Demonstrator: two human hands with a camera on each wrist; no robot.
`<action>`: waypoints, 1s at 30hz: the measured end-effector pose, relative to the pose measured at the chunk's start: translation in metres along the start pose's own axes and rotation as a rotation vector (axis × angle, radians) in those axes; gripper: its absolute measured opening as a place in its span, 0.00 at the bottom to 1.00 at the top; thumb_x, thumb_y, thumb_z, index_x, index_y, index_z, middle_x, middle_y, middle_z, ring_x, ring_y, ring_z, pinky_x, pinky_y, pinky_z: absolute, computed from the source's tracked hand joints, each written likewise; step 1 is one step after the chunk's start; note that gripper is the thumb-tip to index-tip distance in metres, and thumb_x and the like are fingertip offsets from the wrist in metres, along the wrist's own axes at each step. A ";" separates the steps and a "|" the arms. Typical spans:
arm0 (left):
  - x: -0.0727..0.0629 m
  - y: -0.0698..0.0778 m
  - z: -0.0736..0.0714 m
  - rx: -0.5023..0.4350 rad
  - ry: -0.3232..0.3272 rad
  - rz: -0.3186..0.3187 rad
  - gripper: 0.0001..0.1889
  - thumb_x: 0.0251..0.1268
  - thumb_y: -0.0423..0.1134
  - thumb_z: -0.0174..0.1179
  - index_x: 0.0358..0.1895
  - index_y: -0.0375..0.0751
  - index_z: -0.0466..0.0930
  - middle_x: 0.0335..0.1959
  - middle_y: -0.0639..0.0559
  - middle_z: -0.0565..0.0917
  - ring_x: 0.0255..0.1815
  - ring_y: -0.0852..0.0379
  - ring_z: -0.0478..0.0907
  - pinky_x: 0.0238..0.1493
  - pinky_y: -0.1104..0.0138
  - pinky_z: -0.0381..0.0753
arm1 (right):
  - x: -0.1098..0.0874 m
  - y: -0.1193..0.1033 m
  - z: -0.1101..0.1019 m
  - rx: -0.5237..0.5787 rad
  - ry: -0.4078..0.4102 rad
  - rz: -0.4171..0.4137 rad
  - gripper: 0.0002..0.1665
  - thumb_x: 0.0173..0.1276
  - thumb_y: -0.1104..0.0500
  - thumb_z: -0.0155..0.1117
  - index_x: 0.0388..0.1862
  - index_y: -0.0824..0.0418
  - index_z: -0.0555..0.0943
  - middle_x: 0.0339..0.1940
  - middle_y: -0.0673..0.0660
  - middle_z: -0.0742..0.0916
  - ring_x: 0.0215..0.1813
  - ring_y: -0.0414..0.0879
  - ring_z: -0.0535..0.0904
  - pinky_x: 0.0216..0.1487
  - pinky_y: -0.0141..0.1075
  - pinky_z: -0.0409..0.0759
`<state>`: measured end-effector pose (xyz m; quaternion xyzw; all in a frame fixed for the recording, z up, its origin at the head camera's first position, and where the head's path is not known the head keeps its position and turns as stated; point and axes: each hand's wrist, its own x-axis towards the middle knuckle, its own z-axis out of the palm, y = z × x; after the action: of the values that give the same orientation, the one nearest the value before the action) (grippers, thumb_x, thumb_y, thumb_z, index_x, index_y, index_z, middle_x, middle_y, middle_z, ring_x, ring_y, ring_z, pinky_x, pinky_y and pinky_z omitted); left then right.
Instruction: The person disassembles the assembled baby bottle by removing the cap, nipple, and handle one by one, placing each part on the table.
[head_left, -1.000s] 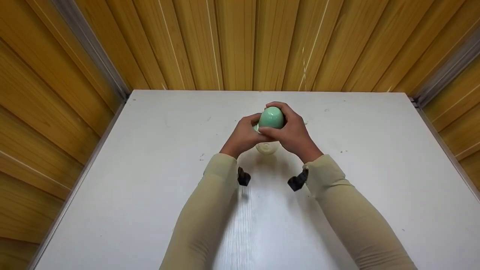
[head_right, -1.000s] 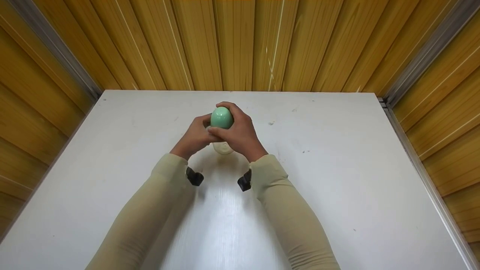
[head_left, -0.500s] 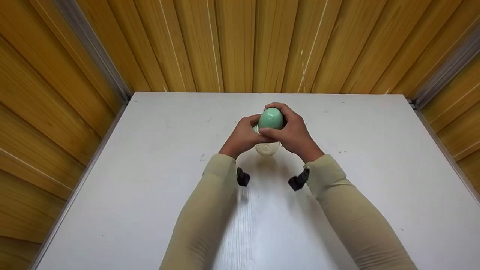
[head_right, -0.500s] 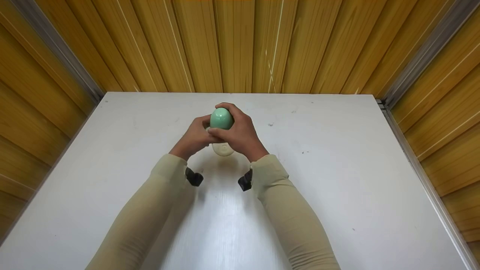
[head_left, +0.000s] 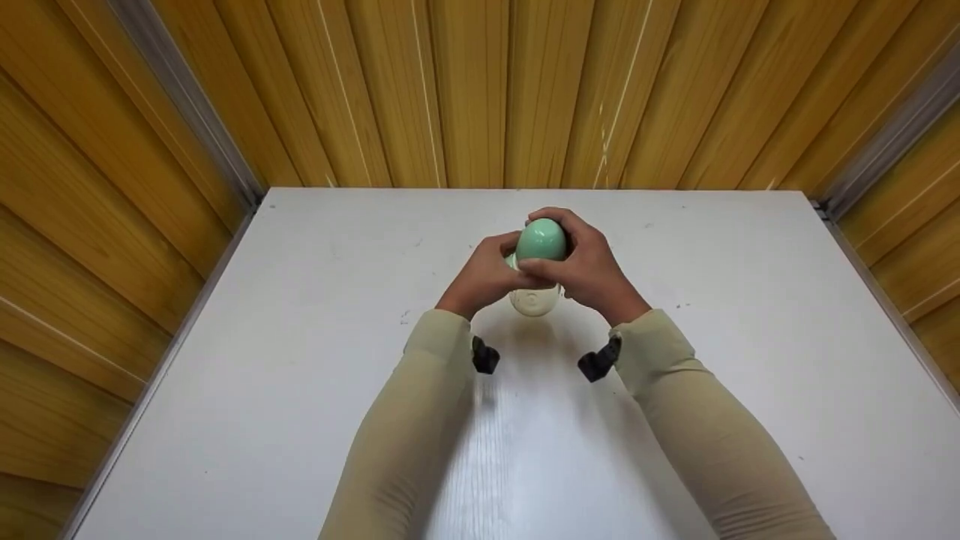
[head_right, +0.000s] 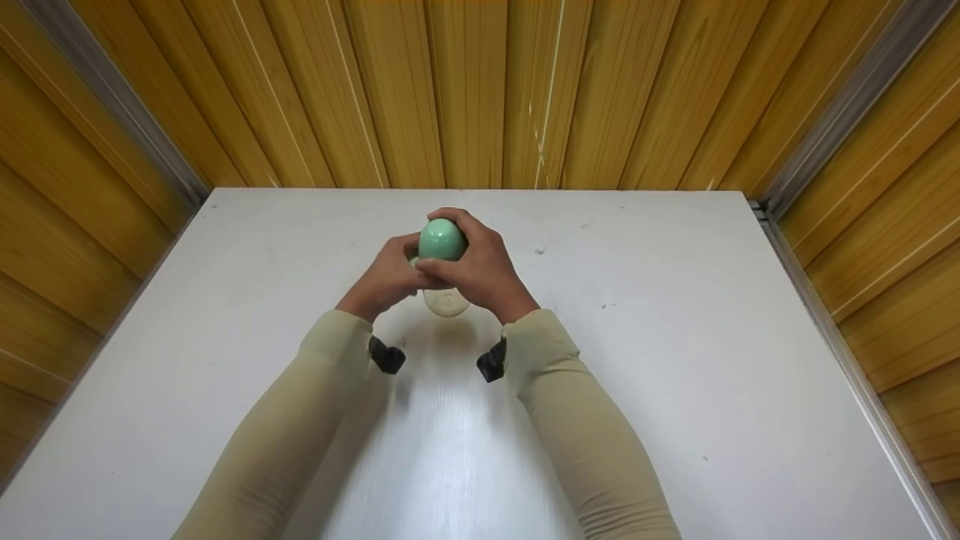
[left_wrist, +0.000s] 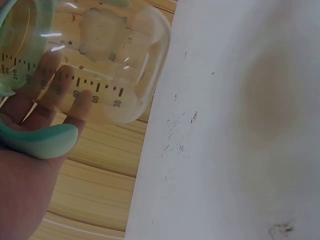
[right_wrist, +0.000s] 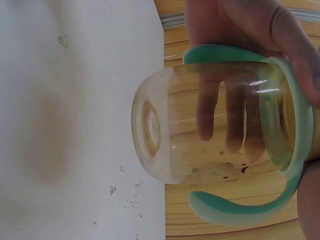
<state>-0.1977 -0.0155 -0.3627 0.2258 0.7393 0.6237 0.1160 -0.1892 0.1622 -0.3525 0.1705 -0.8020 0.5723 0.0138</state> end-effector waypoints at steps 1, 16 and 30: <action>0.001 0.000 0.000 -0.005 -0.004 0.002 0.24 0.47 0.42 0.75 0.52 0.47 0.82 0.47 0.54 0.84 0.50 0.56 0.78 0.53 0.62 0.78 | 0.000 -0.001 -0.001 0.006 -0.002 -0.004 0.35 0.53 0.52 0.78 0.60 0.51 0.74 0.57 0.50 0.79 0.54 0.48 0.75 0.53 0.44 0.76; 0.013 -0.026 -0.001 -0.002 -0.020 0.021 0.26 0.45 0.47 0.76 0.51 0.50 0.82 0.48 0.53 0.84 0.50 0.54 0.78 0.52 0.60 0.78 | -0.002 -0.008 -0.006 -0.015 -0.051 -0.005 0.33 0.53 0.51 0.77 0.58 0.46 0.76 0.56 0.51 0.80 0.52 0.49 0.77 0.42 0.44 0.81; 0.015 -0.025 0.000 0.011 -0.038 0.022 0.26 0.45 0.45 0.76 0.52 0.51 0.82 0.48 0.54 0.84 0.50 0.54 0.78 0.53 0.59 0.78 | -0.001 -0.006 -0.013 0.026 -0.045 -0.046 0.33 0.55 0.54 0.77 0.60 0.51 0.76 0.57 0.50 0.80 0.55 0.48 0.78 0.55 0.41 0.77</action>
<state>-0.2155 -0.0107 -0.3850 0.2463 0.7377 0.6166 0.1222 -0.1891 0.1722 -0.3424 0.2019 -0.7905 0.5783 0.0069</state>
